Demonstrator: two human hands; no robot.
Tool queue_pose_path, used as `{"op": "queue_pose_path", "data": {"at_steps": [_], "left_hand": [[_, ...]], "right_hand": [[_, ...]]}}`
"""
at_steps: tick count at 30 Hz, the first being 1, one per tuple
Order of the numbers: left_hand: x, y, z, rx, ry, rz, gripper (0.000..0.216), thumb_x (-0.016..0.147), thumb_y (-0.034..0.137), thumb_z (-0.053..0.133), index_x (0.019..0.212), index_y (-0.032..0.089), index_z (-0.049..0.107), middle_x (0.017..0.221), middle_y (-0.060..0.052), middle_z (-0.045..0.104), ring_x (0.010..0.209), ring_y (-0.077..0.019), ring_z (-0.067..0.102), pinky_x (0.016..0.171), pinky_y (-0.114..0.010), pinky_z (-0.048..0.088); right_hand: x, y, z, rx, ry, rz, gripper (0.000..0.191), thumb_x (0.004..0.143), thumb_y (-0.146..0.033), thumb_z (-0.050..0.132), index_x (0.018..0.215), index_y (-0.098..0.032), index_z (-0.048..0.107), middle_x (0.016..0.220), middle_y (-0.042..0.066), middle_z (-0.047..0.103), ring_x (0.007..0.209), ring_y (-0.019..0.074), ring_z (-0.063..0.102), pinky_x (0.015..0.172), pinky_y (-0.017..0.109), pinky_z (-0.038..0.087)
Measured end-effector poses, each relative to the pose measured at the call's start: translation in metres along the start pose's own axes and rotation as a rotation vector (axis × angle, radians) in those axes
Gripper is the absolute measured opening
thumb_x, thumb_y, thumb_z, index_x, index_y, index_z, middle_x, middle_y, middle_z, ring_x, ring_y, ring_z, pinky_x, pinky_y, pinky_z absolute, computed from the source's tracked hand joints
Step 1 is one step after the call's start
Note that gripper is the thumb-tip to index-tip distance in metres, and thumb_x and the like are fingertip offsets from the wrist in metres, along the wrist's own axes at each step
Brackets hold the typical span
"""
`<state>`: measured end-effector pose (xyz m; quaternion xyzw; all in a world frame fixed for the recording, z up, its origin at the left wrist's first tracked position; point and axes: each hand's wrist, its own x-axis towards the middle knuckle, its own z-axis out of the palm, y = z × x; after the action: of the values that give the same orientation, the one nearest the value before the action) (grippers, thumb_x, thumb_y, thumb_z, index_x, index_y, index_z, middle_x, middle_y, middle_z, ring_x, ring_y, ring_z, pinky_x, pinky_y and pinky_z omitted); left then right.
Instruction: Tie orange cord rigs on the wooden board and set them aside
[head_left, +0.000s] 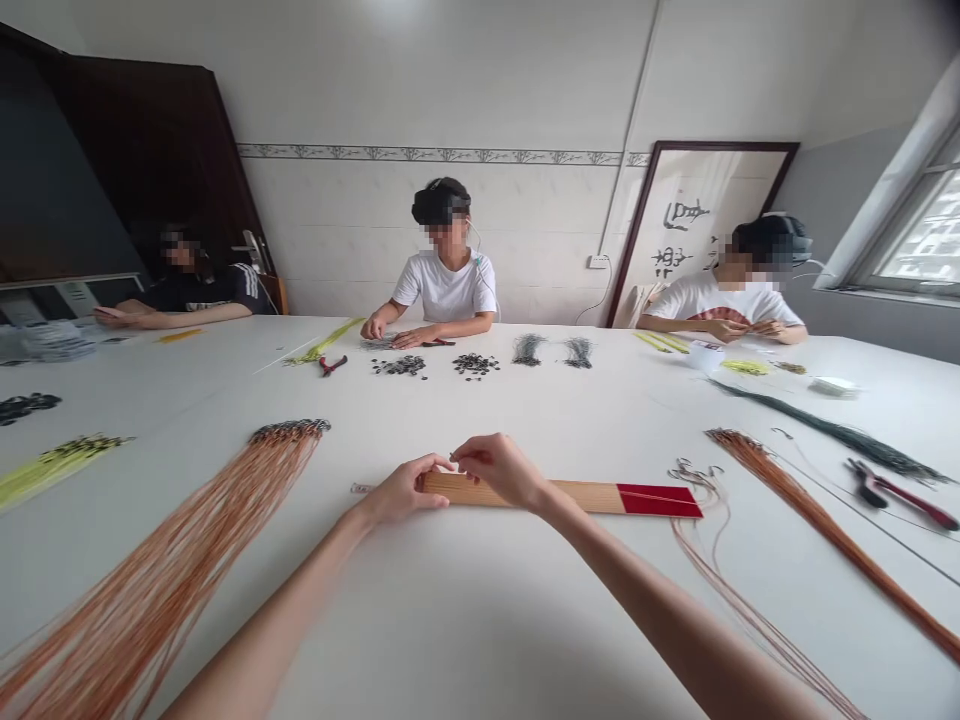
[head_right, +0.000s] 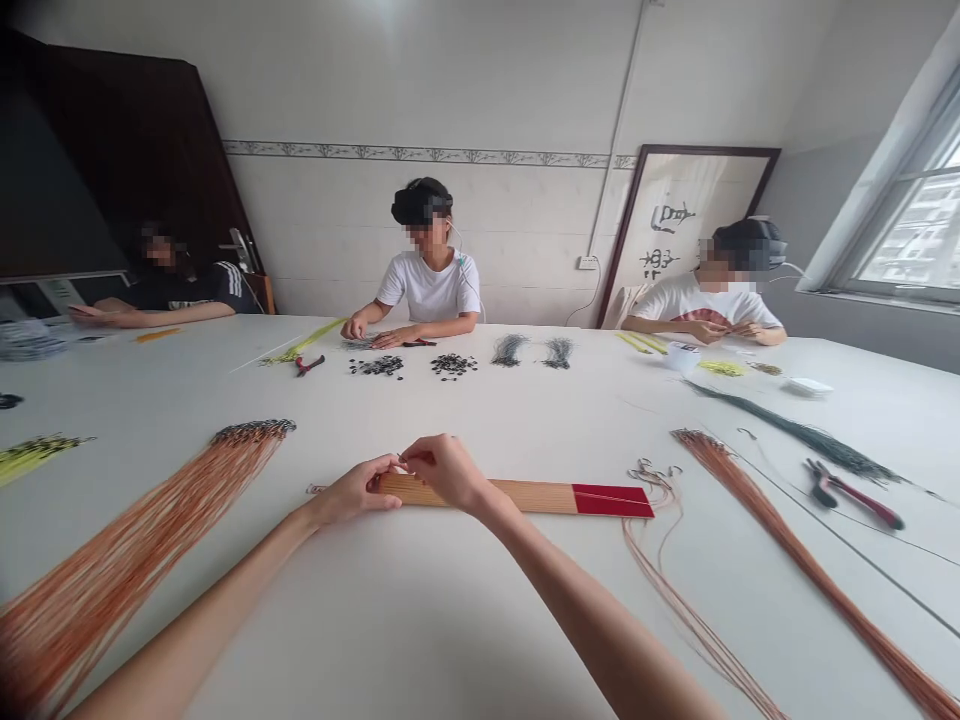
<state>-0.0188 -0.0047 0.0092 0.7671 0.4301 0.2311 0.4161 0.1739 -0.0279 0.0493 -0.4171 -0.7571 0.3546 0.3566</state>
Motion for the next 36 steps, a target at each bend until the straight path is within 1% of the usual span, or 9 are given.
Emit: {"op": "queue_pose_path", "data": {"at_steps": [3,5,10,13,18,23,28,32,36], "left_hand": [[0.002,-0.003,0.001,-0.015,0.005,0.015,0.031,0.064,0.03,0.065,0.091,0.018,0.055,0.072,0.003,0.043,0.065,-0.0123,0.038,0.058,-0.023,0.032],[0.003,-0.004,0.003,-0.069,-0.013,0.026,0.027,0.064,0.028,0.065,0.087,0.018,0.053,0.071,0.003,0.044,0.064,-0.0122,0.039,0.058,-0.024,0.032],[0.004,-0.005,0.006,-0.158,-0.016,0.059,0.019,0.065,0.025,0.062,0.077,0.018,0.049,0.069,0.003,0.047,0.065,-0.0127,0.043,0.06,-0.025,0.035],[0.003,-0.001,0.006,-0.179,-0.032,0.065,0.02,0.067,0.026,0.062,0.081,0.017,0.051,0.073,0.002,0.05,0.067,-0.0129,0.045,0.062,-0.026,0.037],[0.0,0.004,0.004,-0.204,-0.056,0.069,0.033,0.068,0.027,0.065,0.098,0.017,0.054,0.075,0.001,0.051,0.068,-0.0119,0.044,0.064,-0.025,0.037],[-0.002,0.005,0.001,-0.271,-0.103,0.058,0.036,0.071,0.025,0.064,0.104,0.018,0.052,0.077,0.001,0.052,0.073,-0.0125,0.047,0.07,-0.025,0.039],[-0.005,0.002,-0.006,-0.382,-0.152,0.033,0.041,0.075,0.023,0.059,0.114,0.022,0.046,0.092,-0.003,0.057,0.091,-0.0166,0.051,0.084,-0.031,0.039],[-0.007,-0.003,-0.011,-0.406,-0.158,0.04,0.046,0.076,0.016,0.052,0.12,0.023,0.042,0.097,-0.004,0.06,0.088,-0.0166,0.052,0.081,-0.031,0.038],[-0.007,-0.004,-0.013,-0.425,-0.169,0.051,0.045,0.076,0.013,0.05,0.119,0.022,0.043,0.098,-0.004,0.062,0.088,-0.0168,0.052,0.081,-0.031,0.036]], "right_hand": [[0.006,0.008,0.024,-0.195,0.012,-0.054,0.027,0.08,-0.015,0.038,0.072,-0.018,0.064,0.071,0.001,0.059,0.062,0.0099,0.049,0.055,0.022,0.037],[0.008,0.012,0.033,-0.261,0.006,-0.095,0.029,0.081,-0.012,0.036,0.075,-0.02,0.064,0.075,0.002,0.058,0.064,0.0102,0.049,0.056,0.022,0.037],[0.01,0.024,0.046,-0.481,0.002,-0.192,0.027,0.083,-0.01,0.039,0.081,-0.02,0.064,0.076,0.004,0.057,0.073,0.0133,0.046,0.058,0.023,0.035],[0.01,0.031,0.051,-0.577,0.04,-0.198,0.027,0.082,-0.006,0.039,0.079,-0.019,0.063,0.075,0.004,0.055,0.071,0.0142,0.043,0.06,0.024,0.035],[0.005,0.039,0.055,-0.579,0.133,-0.202,0.031,0.082,-0.004,0.037,0.086,-0.021,0.063,0.08,0.005,0.054,0.076,0.0162,0.045,0.068,0.028,0.039],[0.003,0.038,0.058,-0.572,0.176,-0.132,0.025,0.085,-0.009,0.038,0.086,-0.019,0.061,0.085,0.007,0.054,0.08,0.0179,0.047,0.071,0.031,0.04],[0.0,0.036,0.056,-0.475,0.217,-0.046,0.016,0.087,-0.02,0.041,0.076,-0.02,0.053,0.081,0.003,0.055,0.076,0.0154,0.049,0.065,0.027,0.039],[-0.002,0.034,0.055,-0.482,0.207,-0.027,0.014,0.087,-0.02,0.042,0.076,-0.019,0.051,0.081,0.002,0.055,0.07,0.0124,0.049,0.061,0.024,0.036],[-0.003,0.034,0.056,-0.494,0.228,-0.053,0.014,0.086,-0.019,0.043,0.076,-0.019,0.051,0.081,0.001,0.055,0.067,0.0106,0.049,0.057,0.022,0.033]]}}
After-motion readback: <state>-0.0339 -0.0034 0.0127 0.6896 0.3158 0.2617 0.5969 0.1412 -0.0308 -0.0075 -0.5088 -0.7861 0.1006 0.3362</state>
